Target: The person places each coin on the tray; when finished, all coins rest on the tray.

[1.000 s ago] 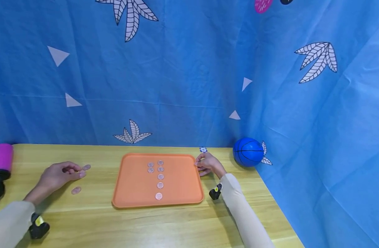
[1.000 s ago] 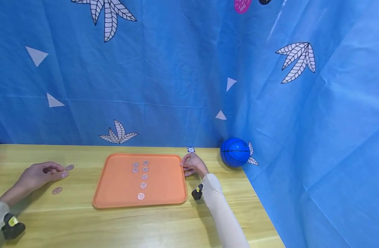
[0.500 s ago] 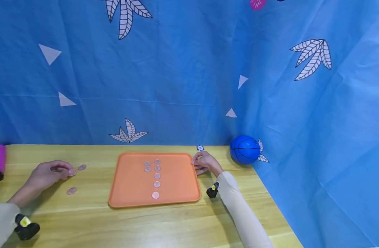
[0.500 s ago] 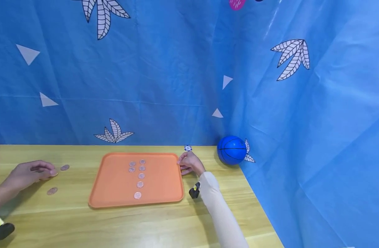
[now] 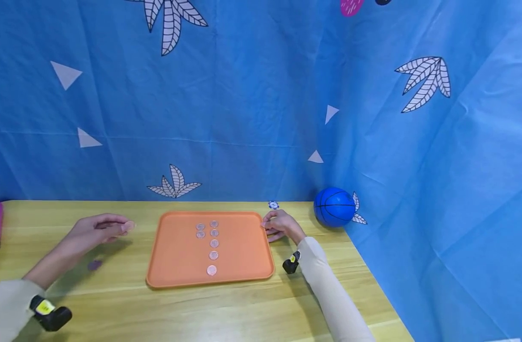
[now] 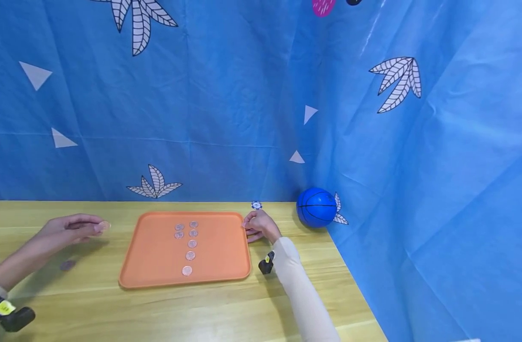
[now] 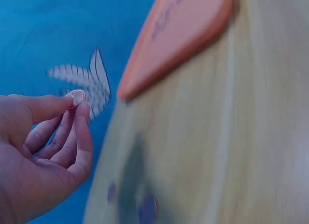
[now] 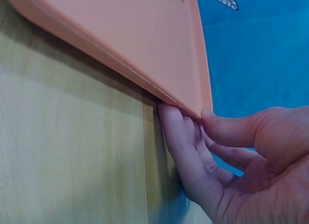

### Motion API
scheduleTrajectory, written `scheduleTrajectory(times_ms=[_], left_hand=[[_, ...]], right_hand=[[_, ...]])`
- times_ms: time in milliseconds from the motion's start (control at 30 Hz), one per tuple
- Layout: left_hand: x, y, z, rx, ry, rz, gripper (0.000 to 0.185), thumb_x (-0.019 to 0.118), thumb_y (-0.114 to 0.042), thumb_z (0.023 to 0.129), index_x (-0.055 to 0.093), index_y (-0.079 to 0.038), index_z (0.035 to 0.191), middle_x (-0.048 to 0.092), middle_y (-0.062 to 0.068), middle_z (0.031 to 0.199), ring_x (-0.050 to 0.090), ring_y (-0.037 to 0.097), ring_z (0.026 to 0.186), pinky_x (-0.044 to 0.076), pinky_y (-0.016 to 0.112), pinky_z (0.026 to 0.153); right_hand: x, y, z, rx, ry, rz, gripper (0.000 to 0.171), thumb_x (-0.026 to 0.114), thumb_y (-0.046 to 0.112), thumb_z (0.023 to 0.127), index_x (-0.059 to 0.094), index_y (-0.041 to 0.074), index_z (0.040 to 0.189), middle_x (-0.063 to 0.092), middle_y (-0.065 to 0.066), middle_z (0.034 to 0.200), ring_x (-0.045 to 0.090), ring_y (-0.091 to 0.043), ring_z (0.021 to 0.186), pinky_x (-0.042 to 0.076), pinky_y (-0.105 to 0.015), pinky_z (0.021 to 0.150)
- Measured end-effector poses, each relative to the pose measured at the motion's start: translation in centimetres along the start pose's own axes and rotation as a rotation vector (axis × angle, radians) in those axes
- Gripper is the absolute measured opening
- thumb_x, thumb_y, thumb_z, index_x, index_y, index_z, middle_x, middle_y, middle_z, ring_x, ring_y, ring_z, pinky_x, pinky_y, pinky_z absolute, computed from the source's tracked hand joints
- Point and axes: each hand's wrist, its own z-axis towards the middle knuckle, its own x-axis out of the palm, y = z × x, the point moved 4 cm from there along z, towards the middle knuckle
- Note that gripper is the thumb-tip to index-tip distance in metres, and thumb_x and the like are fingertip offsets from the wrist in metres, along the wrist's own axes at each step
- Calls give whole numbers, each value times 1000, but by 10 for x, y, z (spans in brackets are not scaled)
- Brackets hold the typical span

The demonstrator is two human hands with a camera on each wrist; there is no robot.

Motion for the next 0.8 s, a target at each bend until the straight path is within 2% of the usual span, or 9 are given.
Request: scheduleTrajectory(times_ms=[100, 233, 367, 500, 633, 800], left_hand=[[14, -16, 5, 61, -3, 7, 54, 67, -37, 104, 57, 3, 140, 74, -14, 117, 70, 0, 103, 60, 28, 91], [28, -28, 10, 83, -1, 23, 52, 68, -36, 104, 60, 2, 138, 74, -7, 121, 70, 2, 103, 60, 30, 93], [44, -33, 14, 85, 7, 43, 50, 68, -36, 104, 61, 3, 136, 73, 3, 124, 69, 5, 104, 60, 35, 95], [65, -35, 20, 90, 0, 54, 49, 72, -33, 102, 63, 3, 133, 74, 6, 118, 71, 11, 100, 61, 34, 90], [91, -35, 24, 116, 5, 42, 36, 72, -18, 101, 65, 7, 127, 76, 12, 108, 74, 21, 90, 63, 33, 78], [119, -38, 29, 136, 5, 78, 23, 70, -6, 100, 69, 7, 119, 74, 15, 101, 72, 21, 80, 63, 32, 72]], right_hand=[[1, 0, 0, 0, 5, -1, 9, 64, 3, 102, 63, -2, 111, 69, -7, 84, 68, -16, 71, 65, -43, 75], [1, 0, -1, 4, 7, -1, 11, 65, 3, 102, 63, -2, 112, 67, -6, 83, 67, -15, 70, 65, -43, 75], [0, -1, 0, 14, 5, -1, 11, 65, 3, 102, 64, -2, 112, 67, -6, 83, 66, -15, 70, 65, -43, 74], [-1, -1, 1, 25, 5, 1, 9, 65, 3, 102, 64, -1, 111, 66, -6, 82, 66, -15, 70, 65, -42, 75], [0, 0, 1, 21, 8, 2, 9, 65, 3, 102, 64, 0, 110, 66, -6, 83, 66, -16, 70, 65, -42, 75], [0, 0, 1, 18, 6, 1, 9, 65, 3, 102, 64, -1, 110, 67, -6, 82, 67, -16, 70, 65, -42, 75]])
